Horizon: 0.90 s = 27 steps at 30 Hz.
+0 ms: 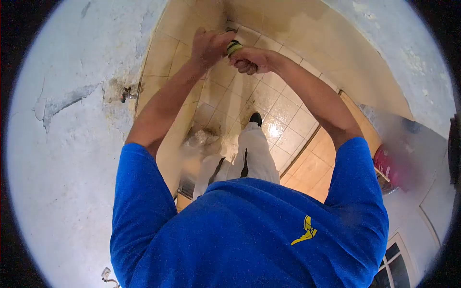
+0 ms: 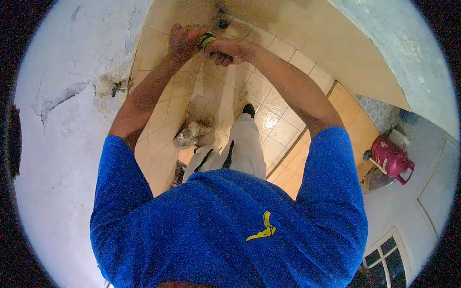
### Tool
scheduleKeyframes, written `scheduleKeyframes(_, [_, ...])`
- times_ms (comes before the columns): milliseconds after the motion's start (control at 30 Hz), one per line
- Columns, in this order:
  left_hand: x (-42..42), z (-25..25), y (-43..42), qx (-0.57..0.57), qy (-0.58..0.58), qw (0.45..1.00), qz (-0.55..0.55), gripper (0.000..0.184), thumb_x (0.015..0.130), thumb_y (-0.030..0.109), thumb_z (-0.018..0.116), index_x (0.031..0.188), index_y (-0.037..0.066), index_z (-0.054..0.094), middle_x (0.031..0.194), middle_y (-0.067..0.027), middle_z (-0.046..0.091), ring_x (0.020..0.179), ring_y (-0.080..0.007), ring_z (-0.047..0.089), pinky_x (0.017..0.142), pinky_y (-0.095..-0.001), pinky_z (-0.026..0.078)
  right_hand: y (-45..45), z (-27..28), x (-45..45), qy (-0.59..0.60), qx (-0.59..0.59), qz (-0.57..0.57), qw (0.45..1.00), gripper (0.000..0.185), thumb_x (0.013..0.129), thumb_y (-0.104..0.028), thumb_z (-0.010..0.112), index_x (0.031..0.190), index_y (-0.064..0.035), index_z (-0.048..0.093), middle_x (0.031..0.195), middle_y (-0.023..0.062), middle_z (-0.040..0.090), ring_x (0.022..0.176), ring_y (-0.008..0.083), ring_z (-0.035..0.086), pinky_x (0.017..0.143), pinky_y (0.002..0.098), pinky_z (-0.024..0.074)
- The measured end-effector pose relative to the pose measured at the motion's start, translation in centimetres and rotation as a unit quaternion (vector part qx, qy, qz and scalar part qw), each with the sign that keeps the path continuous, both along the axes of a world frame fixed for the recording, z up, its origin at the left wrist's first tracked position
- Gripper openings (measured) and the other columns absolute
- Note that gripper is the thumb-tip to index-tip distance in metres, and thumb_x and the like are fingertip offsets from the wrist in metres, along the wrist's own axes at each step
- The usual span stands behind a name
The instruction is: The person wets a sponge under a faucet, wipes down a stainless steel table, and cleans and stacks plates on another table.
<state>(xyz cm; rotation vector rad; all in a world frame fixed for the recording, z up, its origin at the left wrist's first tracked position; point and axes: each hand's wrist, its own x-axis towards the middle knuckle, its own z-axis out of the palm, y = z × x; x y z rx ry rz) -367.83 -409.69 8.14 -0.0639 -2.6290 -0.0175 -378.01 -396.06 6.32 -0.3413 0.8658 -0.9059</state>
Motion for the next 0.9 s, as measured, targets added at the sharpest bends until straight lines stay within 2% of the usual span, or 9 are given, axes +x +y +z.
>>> scheduleKeyframes(167, [1.2,3.5,1.7,0.037,-0.116,0.993,0.007,0.015,0.064,0.022,0.064,0.073,0.018,0.053,0.063,-0.0016,0.059,0.059,-0.0228,0.059,0.054,-0.0364,0.039,2.4,0.5,-0.2,-0.013,-0.069,0.021,0.997,0.020,0.081,-0.026,0.058,0.073,-0.0101,0.048,0.052,-0.0053,0.038,0.045,0.0054,0.036,0.038,0.0215,0.0281])
scheduleKeyframes(267, [2.1,6.5,2.8,0.054,-0.257,0.964,0.042,0.019,0.065,0.024,0.065,0.081,0.018,0.056,0.071,-0.0050,0.061,0.069,-0.0269,0.060,0.060,-0.0395,0.045,5.2,3.6,-2.1,0.560,-0.219,0.121,0.790,0.034,0.081,-0.037,0.058,0.091,-0.0054,0.056,0.061,0.0035,0.053,0.056,0.0145,0.050,0.051,0.0293,0.0418])
scheduleKeyframes(433, [2.8,8.9,-1.7,0.288,-0.199,0.937,-0.016,0.040,0.063,0.034,0.071,0.091,0.008,0.059,0.074,-0.0102,0.060,0.072,-0.0236,0.060,0.063,-0.0374,0.047,20.2,-4.4,-2.8,0.691,0.119,-0.080,0.709,0.052,0.080,-0.052,0.050,0.106,-0.0071,0.055,0.093,0.0171,0.060,0.089,0.0308,0.056,0.082,0.0391,0.0431])
scheduleKeyframes(567, [5.8,0.8,-6.0,0.587,-0.343,0.720,0.140,0.041,0.073,0.038,0.065,0.091,0.002,0.057,0.072,-0.0022,0.054,0.063,-0.0148,0.050,0.058,-0.0318,0.042,41.3,-19.7,13.9,0.110,0.305,-0.393,0.861,0.062,0.078,-0.061,0.048,0.109,-0.0081,0.052,0.100,0.0040,0.057,0.088,0.0250,0.053,0.077,0.0406,0.0449])
scheduleKeyframes(600, [6.8,-4.6,-7.8,0.569,-0.357,0.717,0.186,0.040,0.074,0.038,0.064,0.090,0.003,0.056,0.072,-0.0012,0.053,0.061,-0.0134,0.047,0.057,-0.0304,0.041,49.3,-24.2,22.3,0.115,0.292,-0.434,0.844,0.052,0.077,-0.056,0.051,0.100,-0.0097,0.058,0.088,0.0052,0.060,0.074,0.0226,0.055,0.069,0.0383,0.0467])
scheduleKeyframes(633, [7.2,-9.3,-8.9,0.418,-0.413,0.759,0.280,0.038,0.075,0.038,0.063,0.089,0.004,0.055,0.074,-0.0009,0.052,0.060,-0.0124,0.046,0.055,-0.0292,0.039,52.0,-21.0,29.0,0.410,0.442,-0.114,0.790,0.038,0.076,-0.046,0.054,0.088,-0.0113,0.063,0.075,0.0068,0.060,0.066,0.0205,0.056,0.063,0.0363,0.0471])
scheduleKeyframes(667, [9.3,-12.8,-8.5,0.377,-0.431,0.758,0.311,0.036,0.076,0.037,0.063,0.089,0.004,0.055,0.073,-0.0015,0.052,0.060,-0.0123,0.046,0.055,-0.0290,0.039,55.4,-19.9,36.4,0.388,0.496,-0.053,0.775,0.037,0.076,-0.045,0.054,0.089,-0.0114,0.063,0.075,0.0066,0.060,0.066,0.0203,0.056,0.063,0.0363,0.0471])
scheduleKeyframes(767, [15.2,-14.7,-3.8,0.548,-0.419,0.622,0.370,0.034,0.074,0.032,0.066,0.088,0.002,0.056,0.072,-0.0029,0.053,0.059,-0.0130,0.046,0.055,-0.0295,0.039,60.6,-15.1,55.0,0.150,0.603,-0.218,0.752,0.034,0.076,-0.042,0.055,0.090,-0.0117,0.062,0.078,0.0059,0.060,0.068,0.0197,0.056,0.064,0.0362,0.0469])
scheduleKeyframes(900, [17.9,-7.5,4.0,0.414,-0.541,0.687,0.253,0.033,0.073,0.030,0.068,0.091,0.005,0.057,0.075,-0.0031,0.054,0.065,-0.0134,0.051,0.058,-0.0309,0.042,58.4,-12.5,71.7,0.004,0.606,-0.383,0.697,0.031,0.077,-0.038,0.055,0.092,-0.0121,0.061,0.080,0.0051,0.061,0.070,0.0189,0.057,0.064,0.0361,0.0467])
